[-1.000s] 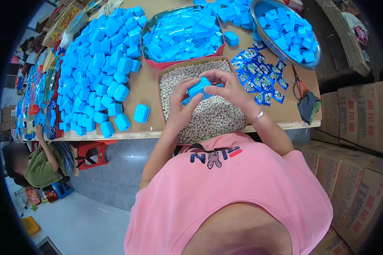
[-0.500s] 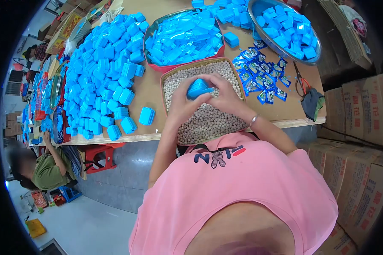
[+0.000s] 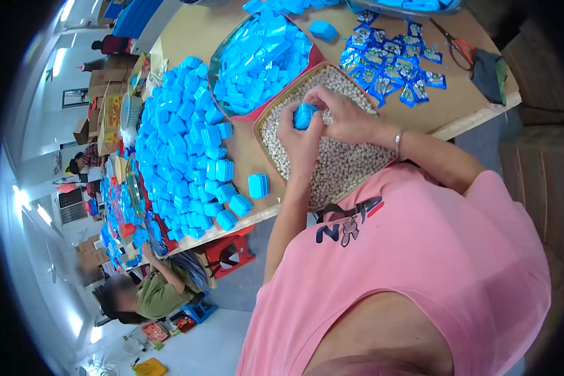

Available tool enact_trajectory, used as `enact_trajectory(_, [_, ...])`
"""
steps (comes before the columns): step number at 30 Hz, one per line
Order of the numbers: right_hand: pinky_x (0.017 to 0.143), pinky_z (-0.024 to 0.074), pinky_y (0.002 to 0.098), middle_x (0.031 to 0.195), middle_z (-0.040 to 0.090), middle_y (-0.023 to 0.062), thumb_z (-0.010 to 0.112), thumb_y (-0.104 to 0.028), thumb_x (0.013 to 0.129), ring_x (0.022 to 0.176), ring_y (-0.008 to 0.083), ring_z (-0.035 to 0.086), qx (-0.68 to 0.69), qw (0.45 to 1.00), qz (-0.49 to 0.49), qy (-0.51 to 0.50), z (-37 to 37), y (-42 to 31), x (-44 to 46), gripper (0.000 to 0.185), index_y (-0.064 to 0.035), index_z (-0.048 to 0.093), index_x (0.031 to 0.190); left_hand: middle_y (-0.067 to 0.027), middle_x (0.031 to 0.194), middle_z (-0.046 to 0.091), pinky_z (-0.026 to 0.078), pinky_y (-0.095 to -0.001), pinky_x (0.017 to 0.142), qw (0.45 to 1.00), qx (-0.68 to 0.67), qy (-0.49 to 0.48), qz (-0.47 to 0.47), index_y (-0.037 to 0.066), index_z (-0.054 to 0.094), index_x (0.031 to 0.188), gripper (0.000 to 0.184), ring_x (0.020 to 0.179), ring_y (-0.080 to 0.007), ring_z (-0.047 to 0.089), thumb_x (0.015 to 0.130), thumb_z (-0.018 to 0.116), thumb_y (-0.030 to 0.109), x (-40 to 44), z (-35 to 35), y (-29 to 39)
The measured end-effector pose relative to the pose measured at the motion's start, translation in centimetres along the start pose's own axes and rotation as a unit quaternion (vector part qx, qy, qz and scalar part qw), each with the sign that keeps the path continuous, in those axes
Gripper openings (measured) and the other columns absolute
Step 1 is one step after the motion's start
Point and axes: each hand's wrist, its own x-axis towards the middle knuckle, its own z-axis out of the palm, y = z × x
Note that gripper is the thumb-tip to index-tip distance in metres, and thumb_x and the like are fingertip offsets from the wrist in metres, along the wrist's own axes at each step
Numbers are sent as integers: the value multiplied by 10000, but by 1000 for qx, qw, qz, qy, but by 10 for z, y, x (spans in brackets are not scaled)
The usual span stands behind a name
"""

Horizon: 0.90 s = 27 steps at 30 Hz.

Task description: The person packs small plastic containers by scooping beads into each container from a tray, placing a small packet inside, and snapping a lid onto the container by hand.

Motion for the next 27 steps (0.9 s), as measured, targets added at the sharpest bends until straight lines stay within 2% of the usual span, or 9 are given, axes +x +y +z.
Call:
enact_trajectory(4, [886, 477, 298, 1088, 567, 74, 697, 12, 710, 972, 175, 579, 124, 992, 4, -5, -4, -6, 9, 548, -62, 470, 1203, -126, 1010, 597, 470, -309, 787, 977, -208, 28, -18, 13, 575, 1164, 492, 917, -195, 585, 711, 743, 105, 2, -9, 17])
enact_trajectory(9, [871, 479, 282, 1085, 560, 71, 695, -8, 710, 959, 188, 581, 332, 937, 95, -44, 3, -12, 16, 522, -59, 487, 1186, -122, 1072, 587, 459, -318, 817, 838, -510, 163, -101, 17, 559, 1202, 498, 974, -201, 567, 733, 719, 66, -11, 1, 37])
enact_trajectory(11, [810, 483, 273, 1039, 571, 64, 689, -12, 714, 900, 184, 584, 121, 991, -51, 16, 0, -24, 20, 464, -56, 518, 1143, -127, 1101, 578, 457, -327, 830, 981, -159, 104, 45, 17, 546, 1220, 474, 989, -210, 562, 772, 691, 63, -4, -20, 29])
enact_trajectory(13, [749, 486, 264, 993, 582, 56, 684, -16, 718, 841, 180, 586, -98, 972, -197, 82, -6, -32, 22, 406, -53, 550, 1100, -131, 1131, 568, 456, -335, 843, 959, 221, 24, 176, 17, 534, 1239, 450, 1004, -219, 557, 811, 664, 60, 4, -35, 23])
enact_trajectory(14, [749, 486, 264, 993, 582, 56, 684, -16, 718, 841, 180, 586, -98, 972, -200, 77, -8, -33, 20, 406, -53, 550, 1100, -131, 1131, 568, 456, -335, 843, 959, 220, 29, 174, 17, 534, 1239, 450, 1004, -219, 557, 811, 664, 60, 5, -37, 24])
enact_trajectory(18, [645, 461, 280, 877, 593, 37, 668, -14, 741, 722, 171, 565, -167, 952, -251, -52, -8, -35, 19, 280, -48, 594, 1009, -133, 1151, 563, 457, -342, 837, 908, 336, -188, 167, 0, 514, 1250, 432, 988, -236, 562, 844, 642, 74, 3, -58, 36])
enact_trajectory(21, [580, 423, 305, 788, 583, 21, 645, -4, 762, 644, 170, 531, -86, 971, -220, -28, -11, -38, 22, 163, -51, 619, 916, -137, 1143, 563, 457, -336, 823, 975, 150, -119, 111, 4, 518, 1242, 417, 973, -234, 561, 848, 635, 74, -6, -57, 21])
enact_trajectory(23, [595, 428, 296, 797, 578, 30, 639, -2, 773, 654, 177, 536, -9, 994, -104, -46, -6, -32, 15, 114, -52, 627, 875, -142, 1136, 562, 457, -330, 810, 996, -45, -63, 36, 8, 521, 1234, 403, 957, -232, 559, 852, 629, 74, -10, -43, 11])
enact_trajectory(27, [602, 430, 296, 796, 581, 33, 641, 3, 773, 651, 182, 535, 96, 994, -59, 2, -7, -30, 19, 121, -54, 629, 880, -133, 1130, 557, 458, -310, 783, 998, 16, -32, 55, 22, 521, 1235, 419, 917, -210, 551, 838, 642, 82, -5, -24, 26])
